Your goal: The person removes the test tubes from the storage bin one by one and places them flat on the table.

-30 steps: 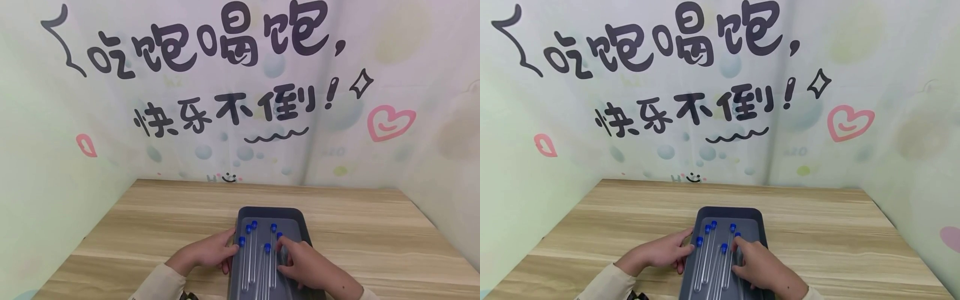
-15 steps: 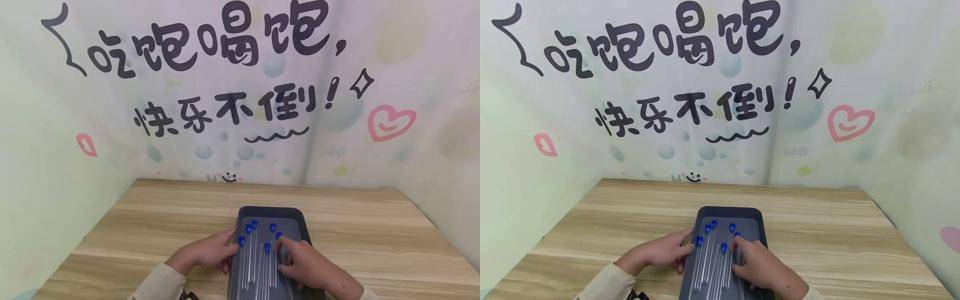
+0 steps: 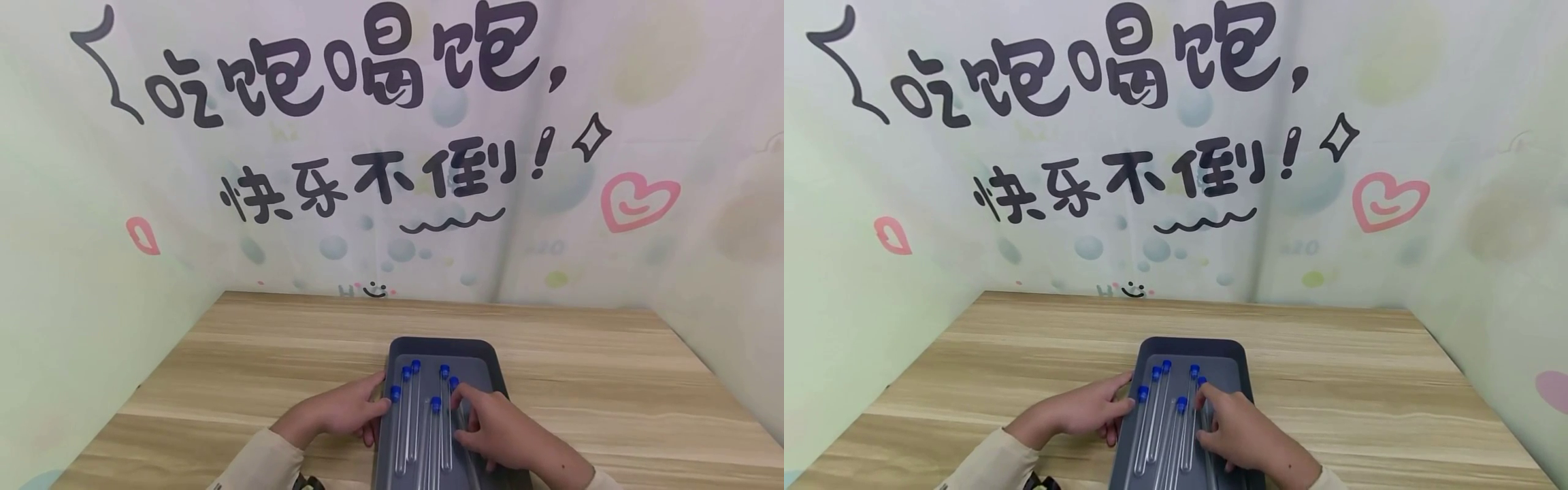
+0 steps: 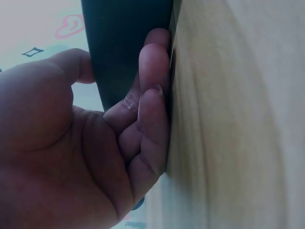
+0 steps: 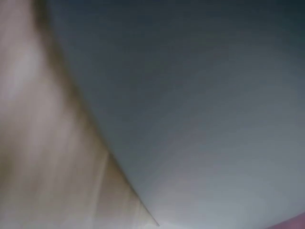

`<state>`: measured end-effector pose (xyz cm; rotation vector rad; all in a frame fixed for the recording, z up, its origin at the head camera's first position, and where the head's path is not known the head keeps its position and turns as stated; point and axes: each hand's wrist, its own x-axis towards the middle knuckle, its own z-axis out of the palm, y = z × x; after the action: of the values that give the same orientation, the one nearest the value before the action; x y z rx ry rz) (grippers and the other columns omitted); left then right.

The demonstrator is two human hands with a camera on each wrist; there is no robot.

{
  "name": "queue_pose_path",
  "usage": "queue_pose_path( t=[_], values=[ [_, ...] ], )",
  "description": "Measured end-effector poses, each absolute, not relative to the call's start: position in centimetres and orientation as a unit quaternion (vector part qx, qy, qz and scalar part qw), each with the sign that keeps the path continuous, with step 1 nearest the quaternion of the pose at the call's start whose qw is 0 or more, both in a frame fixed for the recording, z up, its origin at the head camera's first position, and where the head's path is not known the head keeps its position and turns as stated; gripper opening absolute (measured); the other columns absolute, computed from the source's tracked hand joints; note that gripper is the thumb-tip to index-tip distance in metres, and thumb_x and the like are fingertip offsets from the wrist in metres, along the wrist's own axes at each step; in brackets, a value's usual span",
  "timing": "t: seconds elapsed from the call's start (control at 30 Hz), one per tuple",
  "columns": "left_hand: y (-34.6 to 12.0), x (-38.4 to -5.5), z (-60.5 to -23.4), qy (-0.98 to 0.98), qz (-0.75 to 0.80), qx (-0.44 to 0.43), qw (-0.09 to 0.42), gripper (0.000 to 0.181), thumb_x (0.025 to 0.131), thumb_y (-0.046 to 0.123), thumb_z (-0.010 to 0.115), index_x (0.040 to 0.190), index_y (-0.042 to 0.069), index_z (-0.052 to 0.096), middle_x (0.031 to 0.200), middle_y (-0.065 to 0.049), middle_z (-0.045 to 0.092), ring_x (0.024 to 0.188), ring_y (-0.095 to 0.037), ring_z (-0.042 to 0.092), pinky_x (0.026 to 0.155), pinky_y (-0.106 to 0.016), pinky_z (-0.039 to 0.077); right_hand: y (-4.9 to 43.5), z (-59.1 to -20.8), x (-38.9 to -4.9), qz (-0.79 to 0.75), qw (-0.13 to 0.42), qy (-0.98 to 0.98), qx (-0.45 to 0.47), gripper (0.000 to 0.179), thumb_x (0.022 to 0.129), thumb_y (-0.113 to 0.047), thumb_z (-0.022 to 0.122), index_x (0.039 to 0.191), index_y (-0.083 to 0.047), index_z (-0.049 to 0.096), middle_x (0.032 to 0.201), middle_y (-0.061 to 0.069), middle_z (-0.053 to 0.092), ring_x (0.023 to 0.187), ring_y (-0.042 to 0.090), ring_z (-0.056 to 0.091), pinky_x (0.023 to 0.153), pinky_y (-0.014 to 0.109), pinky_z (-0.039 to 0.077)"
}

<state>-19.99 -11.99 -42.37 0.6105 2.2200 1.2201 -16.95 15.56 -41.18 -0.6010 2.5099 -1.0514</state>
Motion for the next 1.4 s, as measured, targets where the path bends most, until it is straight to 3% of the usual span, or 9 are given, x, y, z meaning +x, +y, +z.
queue_pose_path(
  t=[1.4],
  values=[
    [-12.1, -20.0, -42.5, 0.813, 0.462, 0.234, 0.265, 0.058, 0.100, 0.022, 0.043, 0.151, 0.010, 0.020, 0.065, -0.007, 0.068, 0.051, -0.018, 0.063, 0.045, -0.028, 0.051, 16.0, -39.9, -16.9, -0.464, 0.196, 0.842, -0.196, 0.039, 0.087, -0.013, 0.065, 0.122, -0.008, 0.049, 0.079, 0.008, 0.061, 0.055, 0.020, 0.062, 0.046, 0.038, 0.054]
  ],
)
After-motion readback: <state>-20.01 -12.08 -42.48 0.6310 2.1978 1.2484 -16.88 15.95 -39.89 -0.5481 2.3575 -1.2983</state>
